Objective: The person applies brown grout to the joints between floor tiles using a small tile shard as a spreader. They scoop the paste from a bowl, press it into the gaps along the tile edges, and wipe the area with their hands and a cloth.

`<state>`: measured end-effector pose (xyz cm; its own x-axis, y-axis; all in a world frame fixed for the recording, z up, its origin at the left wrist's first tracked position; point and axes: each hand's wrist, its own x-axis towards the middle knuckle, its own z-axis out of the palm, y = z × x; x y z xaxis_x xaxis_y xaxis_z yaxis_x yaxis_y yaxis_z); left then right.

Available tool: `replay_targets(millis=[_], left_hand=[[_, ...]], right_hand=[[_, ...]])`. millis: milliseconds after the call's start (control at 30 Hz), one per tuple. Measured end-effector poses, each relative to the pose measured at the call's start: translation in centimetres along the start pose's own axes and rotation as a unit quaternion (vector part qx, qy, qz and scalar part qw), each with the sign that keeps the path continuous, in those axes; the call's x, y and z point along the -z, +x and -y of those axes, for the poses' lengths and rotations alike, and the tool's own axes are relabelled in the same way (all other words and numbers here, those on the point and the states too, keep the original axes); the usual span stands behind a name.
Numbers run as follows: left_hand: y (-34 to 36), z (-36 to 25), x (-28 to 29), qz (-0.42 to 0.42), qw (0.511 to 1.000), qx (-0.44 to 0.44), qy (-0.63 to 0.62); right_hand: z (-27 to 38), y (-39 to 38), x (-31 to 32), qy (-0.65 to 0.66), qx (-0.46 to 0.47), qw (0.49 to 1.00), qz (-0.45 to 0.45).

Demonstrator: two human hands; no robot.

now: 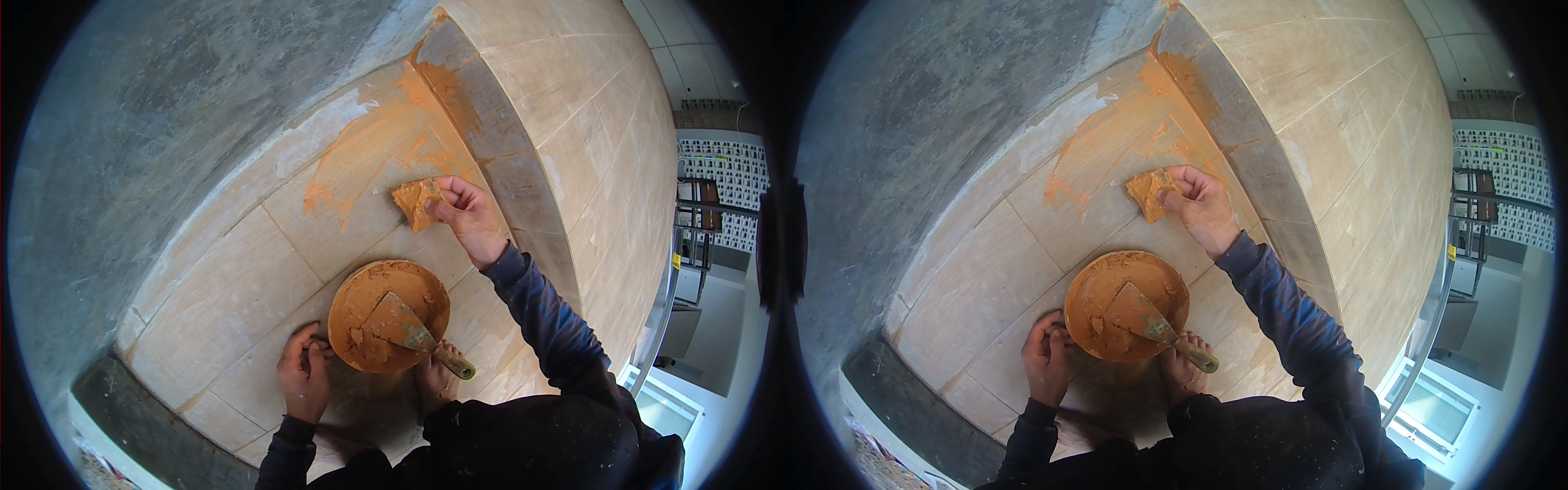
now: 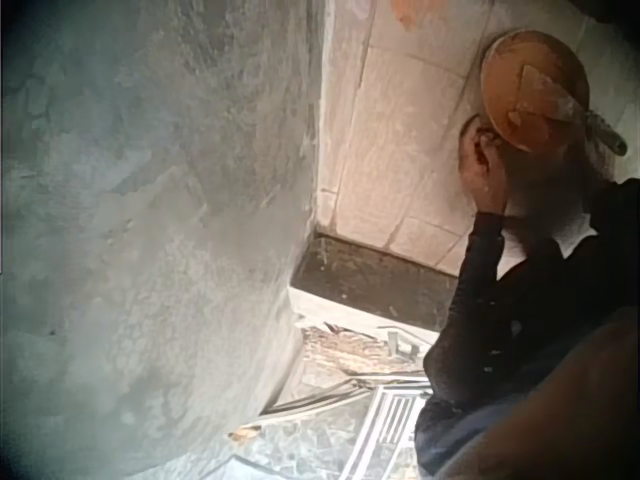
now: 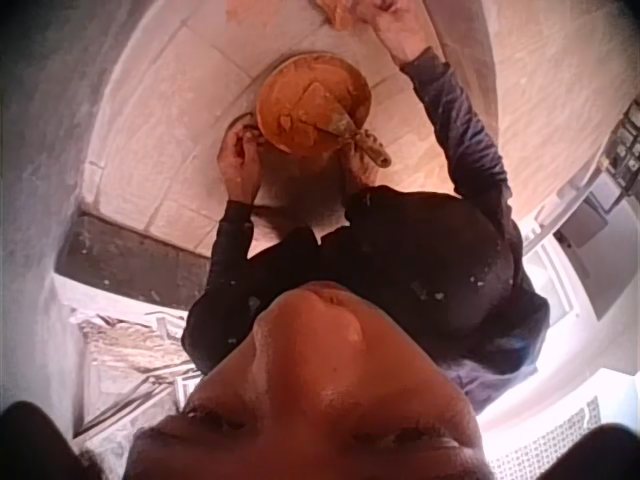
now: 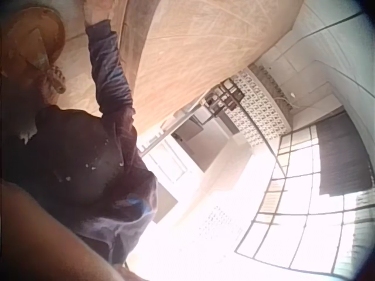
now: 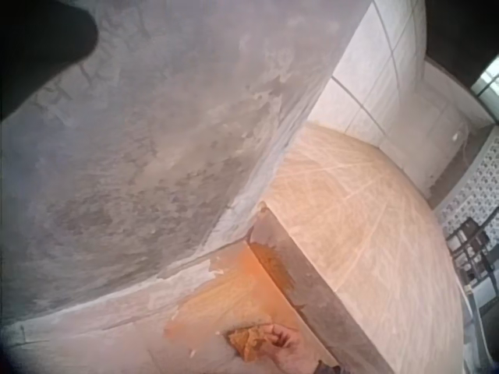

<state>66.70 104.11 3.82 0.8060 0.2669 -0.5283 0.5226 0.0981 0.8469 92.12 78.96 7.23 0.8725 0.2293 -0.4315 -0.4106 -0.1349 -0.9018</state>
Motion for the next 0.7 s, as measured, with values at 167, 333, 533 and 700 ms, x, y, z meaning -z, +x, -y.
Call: replay_targets(millis=[167,333,533,700], left_hand=[[-0.1,-0.5,-0.1,0.009,1.000,0.009,0.004],[-0.1,-1.1,-0.1,0.018,1.000,0.017,0.013],[-0.1,-1.1,-0.2,0.024,0.999,0.023,0.011],[-0.2,-1.4,-0.7,0.024,1.000,0.016,0.005]], right_hand=[[-0.3,-1.5,1.2,-0.027,0.031,0.999,-0.010],[-1.0,-3.7,4.1,-0.082,0.044,0.994,-0.064],[0.3,-1.3,4.8,-0.566,0.252,0.751,-0.227],[-3.2,-0.4,3.0,-0.634,0.274,0.685,-0.231]])
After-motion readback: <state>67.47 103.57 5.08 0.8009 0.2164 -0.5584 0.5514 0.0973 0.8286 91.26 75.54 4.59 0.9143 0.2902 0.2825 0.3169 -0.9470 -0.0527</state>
